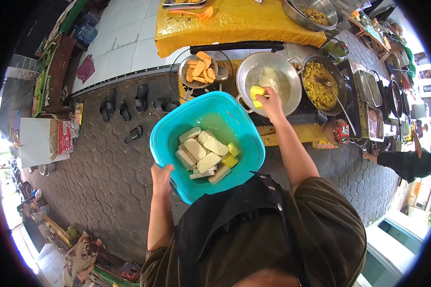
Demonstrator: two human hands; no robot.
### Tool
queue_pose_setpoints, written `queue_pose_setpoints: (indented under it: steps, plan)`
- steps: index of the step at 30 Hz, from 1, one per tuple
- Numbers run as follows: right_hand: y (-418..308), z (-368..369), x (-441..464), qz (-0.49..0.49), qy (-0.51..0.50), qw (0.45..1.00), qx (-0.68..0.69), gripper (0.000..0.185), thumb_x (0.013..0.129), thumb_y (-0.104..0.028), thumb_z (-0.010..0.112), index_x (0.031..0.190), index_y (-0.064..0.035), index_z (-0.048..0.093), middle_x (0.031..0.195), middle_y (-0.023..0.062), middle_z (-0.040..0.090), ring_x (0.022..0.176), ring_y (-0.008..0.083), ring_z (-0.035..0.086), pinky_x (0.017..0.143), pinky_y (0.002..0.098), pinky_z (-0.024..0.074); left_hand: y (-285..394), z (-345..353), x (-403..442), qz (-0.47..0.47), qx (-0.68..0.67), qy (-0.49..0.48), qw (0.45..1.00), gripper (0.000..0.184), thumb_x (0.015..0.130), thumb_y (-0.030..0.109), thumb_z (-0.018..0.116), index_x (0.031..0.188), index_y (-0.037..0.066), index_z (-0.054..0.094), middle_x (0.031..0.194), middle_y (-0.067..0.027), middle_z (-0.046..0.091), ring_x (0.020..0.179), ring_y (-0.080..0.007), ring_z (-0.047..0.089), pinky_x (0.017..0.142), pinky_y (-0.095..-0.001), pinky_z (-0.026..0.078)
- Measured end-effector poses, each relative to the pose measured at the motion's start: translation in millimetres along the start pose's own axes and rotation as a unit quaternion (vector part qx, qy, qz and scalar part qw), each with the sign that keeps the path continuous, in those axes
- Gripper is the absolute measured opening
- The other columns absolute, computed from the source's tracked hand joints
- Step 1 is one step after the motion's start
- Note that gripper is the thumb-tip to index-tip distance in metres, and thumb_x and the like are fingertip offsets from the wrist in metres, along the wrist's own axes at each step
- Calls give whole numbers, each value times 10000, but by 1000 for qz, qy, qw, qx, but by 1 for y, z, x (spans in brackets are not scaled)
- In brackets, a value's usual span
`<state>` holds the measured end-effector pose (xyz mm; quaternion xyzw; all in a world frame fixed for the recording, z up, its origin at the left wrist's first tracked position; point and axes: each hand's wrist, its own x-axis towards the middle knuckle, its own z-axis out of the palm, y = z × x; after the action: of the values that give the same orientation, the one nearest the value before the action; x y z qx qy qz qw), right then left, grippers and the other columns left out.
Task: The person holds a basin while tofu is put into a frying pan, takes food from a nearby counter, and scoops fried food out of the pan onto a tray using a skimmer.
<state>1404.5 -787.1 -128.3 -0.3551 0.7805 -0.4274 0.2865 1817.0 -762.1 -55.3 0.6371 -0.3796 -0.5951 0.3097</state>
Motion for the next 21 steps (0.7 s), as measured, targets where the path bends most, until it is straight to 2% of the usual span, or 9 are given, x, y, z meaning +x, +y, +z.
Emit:
queue_pose_setpoints:
  steps: [1,3,7,9,13,15,18,20,21]
  plan:
    - [15,9,15,-3,-2,1000,1,425,710,-204,678,1072,-6,576,974,180,630,879,306,610,793,364,467,-1,0,-1,-8,-4,9,1000,169,655,-21,508,810,-30,573,719,-4,551,628,-91,502,572,-246,403]
    - [40,30,39,40,13,988,-148,386,721,-187,647,1071,-43,570,1016,194,606,960,355,575,836,408,452,-5,0,-6,-16,-9,24,1000,166,656,-19,506,808,-29,570,721,1,549,628,-89,503,575,-244,404]
    - [96,79,74,60,16,974,-218,338,750,-165,607,1072,-76,554,1063,189,569,1014,368,543,853,432,442,-8,1,-15,-26,12,70,997,191,655,-11,503,830,-39,574,749,-5,560,645,-104,517,605,-246,425]
    - [110,93,84,100,4,957,-273,319,770,-154,589,1077,-84,538,1091,172,538,1016,366,537,855,441,442,-10,1,-17,-57,17,100,993,240,639,-10,517,866,-54,582,759,-45,581,652,-151,562,604,-276,449]
    - [111,99,78,-17,16,952,-304,358,777,-190,605,1107,-63,551,1095,192,551,1013,350,543,867,416,441,-17,-2,-19,-35,-13,109,993,255,643,-13,514,884,-59,580,769,-54,582,646,-159,565,590,-279,452]
    - [64,77,49,-148,-14,960,-236,273,788,-158,596,1037,-51,569,1033,171,551,925,366,551,788,436,457,-17,-6,-23,-38,-22,104,994,255,645,-18,516,888,-59,581,770,-60,587,648,-160,570,588,-285,461]
    - [-35,41,-19,-199,-54,968,-140,238,774,-128,601,991,-32,583,990,176,553,879,372,551,755,438,462,1,-5,-20,-87,-31,98,991,264,668,-14,506,918,-55,581,793,-24,581,666,-114,540,625,-268,451]
    - [-57,28,-60,-272,-226,932,-83,290,755,-87,608,1038,-44,562,1011,165,548,921,353,542,791,409,460,3,-7,-13,-68,-26,89,993,258,667,-17,506,911,-54,581,782,-23,580,656,-111,536,614,-266,447]
    - [-57,29,-75,-270,-227,932,-85,290,755,-87,608,1038,-44,562,1011,165,548,921,353,542,791,409,460,5,-9,-12,-45,-19,80,996,252,665,-19,505,903,-53,581,771,-22,579,646,-108,532,602,-264,442]
